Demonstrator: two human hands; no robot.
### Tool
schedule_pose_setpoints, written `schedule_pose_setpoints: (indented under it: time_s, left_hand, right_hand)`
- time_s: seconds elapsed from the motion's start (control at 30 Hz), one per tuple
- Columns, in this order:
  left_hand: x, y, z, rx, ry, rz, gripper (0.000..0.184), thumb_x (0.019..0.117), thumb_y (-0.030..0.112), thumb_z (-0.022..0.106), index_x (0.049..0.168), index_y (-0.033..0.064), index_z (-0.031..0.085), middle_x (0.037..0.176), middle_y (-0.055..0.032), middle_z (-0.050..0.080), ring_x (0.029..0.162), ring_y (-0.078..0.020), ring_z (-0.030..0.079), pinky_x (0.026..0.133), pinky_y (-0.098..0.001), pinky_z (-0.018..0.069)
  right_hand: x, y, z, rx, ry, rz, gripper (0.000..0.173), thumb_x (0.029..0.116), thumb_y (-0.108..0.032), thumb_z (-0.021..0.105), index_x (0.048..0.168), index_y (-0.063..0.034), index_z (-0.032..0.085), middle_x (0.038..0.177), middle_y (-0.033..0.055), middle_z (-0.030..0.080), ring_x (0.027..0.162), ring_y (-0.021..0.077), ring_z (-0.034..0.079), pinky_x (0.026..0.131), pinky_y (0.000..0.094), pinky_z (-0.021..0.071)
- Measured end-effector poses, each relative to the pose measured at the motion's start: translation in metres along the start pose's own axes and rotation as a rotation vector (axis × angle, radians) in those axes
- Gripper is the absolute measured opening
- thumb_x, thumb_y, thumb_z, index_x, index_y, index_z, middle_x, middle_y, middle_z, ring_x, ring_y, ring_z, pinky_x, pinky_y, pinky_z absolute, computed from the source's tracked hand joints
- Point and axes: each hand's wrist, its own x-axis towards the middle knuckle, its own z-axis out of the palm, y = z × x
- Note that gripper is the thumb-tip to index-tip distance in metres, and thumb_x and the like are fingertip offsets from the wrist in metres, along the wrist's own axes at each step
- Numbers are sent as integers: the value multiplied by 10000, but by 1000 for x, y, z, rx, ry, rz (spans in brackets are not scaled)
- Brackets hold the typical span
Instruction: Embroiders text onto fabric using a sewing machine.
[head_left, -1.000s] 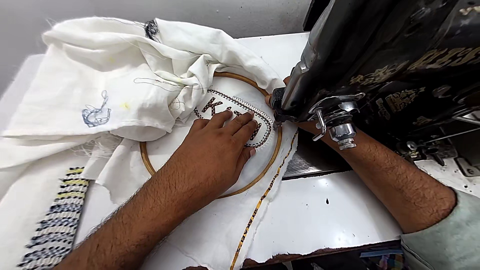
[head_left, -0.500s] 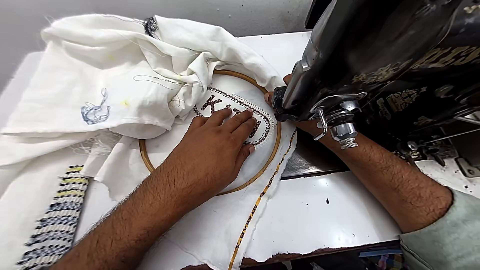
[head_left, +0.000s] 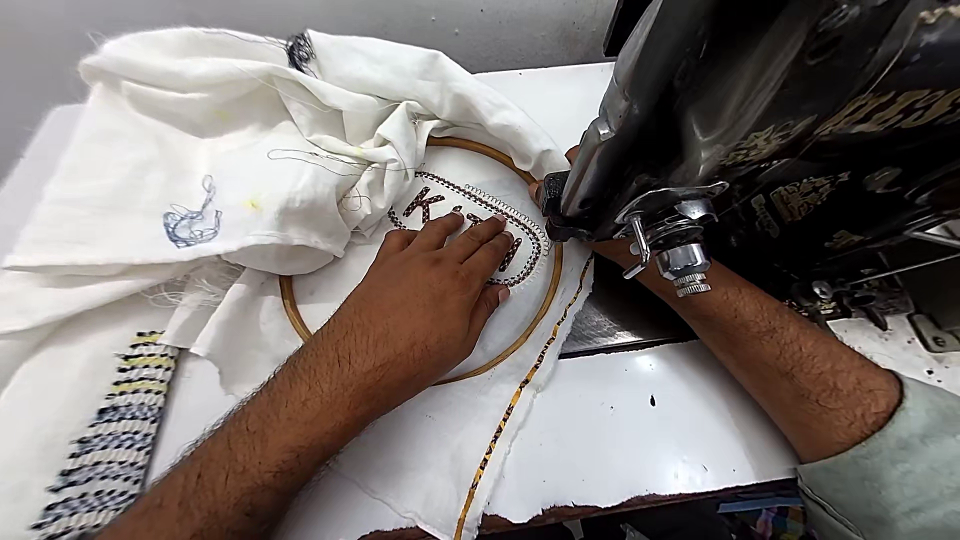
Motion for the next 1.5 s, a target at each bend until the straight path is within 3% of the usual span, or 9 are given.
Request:
schedule_pose_setpoints:
  time_s: [0.27,0.47,0.7,0.87,1.07,1.13,1.2,1.33,1.5]
  left_hand:
    - [2,0,3,8,15,-5,548,1084,449,312,1490,167,548,1589,-9,477,1449,-332,447,1056,-592,409]
    - [3,2,4,7,19,6,544,1086,441,306,1489,168,548,1587,-5,480,1462,-325,432,1081,-587,395]
    - [3,-1,2,1,6,-6,549,1084,450,301,1493,176,543,1597,-3,467,1467,-322,426,1071,-593,396]
    - [4,-1,4,-1,16,-14,547,1088,453,295,1494,180,540,1598,4,464,1474,-317,416,1078,-593,389]
    - [6,0,6,-13,37,3,543,1089,429,298,1496,161,539,1597,-5,467,1481,-321,407,1091,-592,374]
    - [6,1,7,-20,44,7,542,1090,429,302,1495,158,541,1595,-9,471,1478,-322,413,1089,-592,377]
    - [6,1,6,-22,42,8,542,1089,428,305,1495,156,541,1593,-9,473,1476,-320,414,1086,-590,376]
    - [6,-2,7,-20,43,6,541,1088,429,306,1495,162,541,1594,-9,472,1474,-321,416,1085,-591,377]
    - [7,-3,7,-19,38,-4,538,1087,425,313,1501,161,535,1603,-6,459,1481,-317,406,1087,-589,372]
  right_hand:
    - [1,1,1,83,2,20,383,1003,-287,672,1337,-115,601,1257,39,651,1206,74,601,1048,293,510]
    - [6,3,-5,-270,28,16,373,1008,-367,634,1304,-140,628,1220,24,664,1178,59,600,1023,287,493]
    - [2,1,7,169,30,67,366,1008,-270,665,1328,-100,606,1240,49,660,1184,84,616,1021,294,526]
    - [1,0,4,174,13,88,363,1003,-263,674,1322,-103,610,1227,43,668,1172,79,625,1014,291,533]
    - [3,-6,-11,-310,22,-45,338,1010,-301,636,1254,-67,643,1165,73,676,1136,88,627,986,255,511]
    - [18,-65,-32,-471,-295,322,352,1036,-249,606,1343,-77,598,1295,52,632,1231,64,557,1053,264,434]
    - [2,-7,-14,-306,0,-32,325,1011,-298,640,1248,-75,650,1158,62,679,1130,74,628,985,246,511]
    - [0,3,-5,40,-23,34,387,1030,-292,624,1380,-135,571,1301,28,631,1256,65,568,1078,290,484]
    - [2,1,0,146,-14,91,390,1017,-263,647,1375,-124,574,1297,42,635,1247,85,583,1068,309,503]
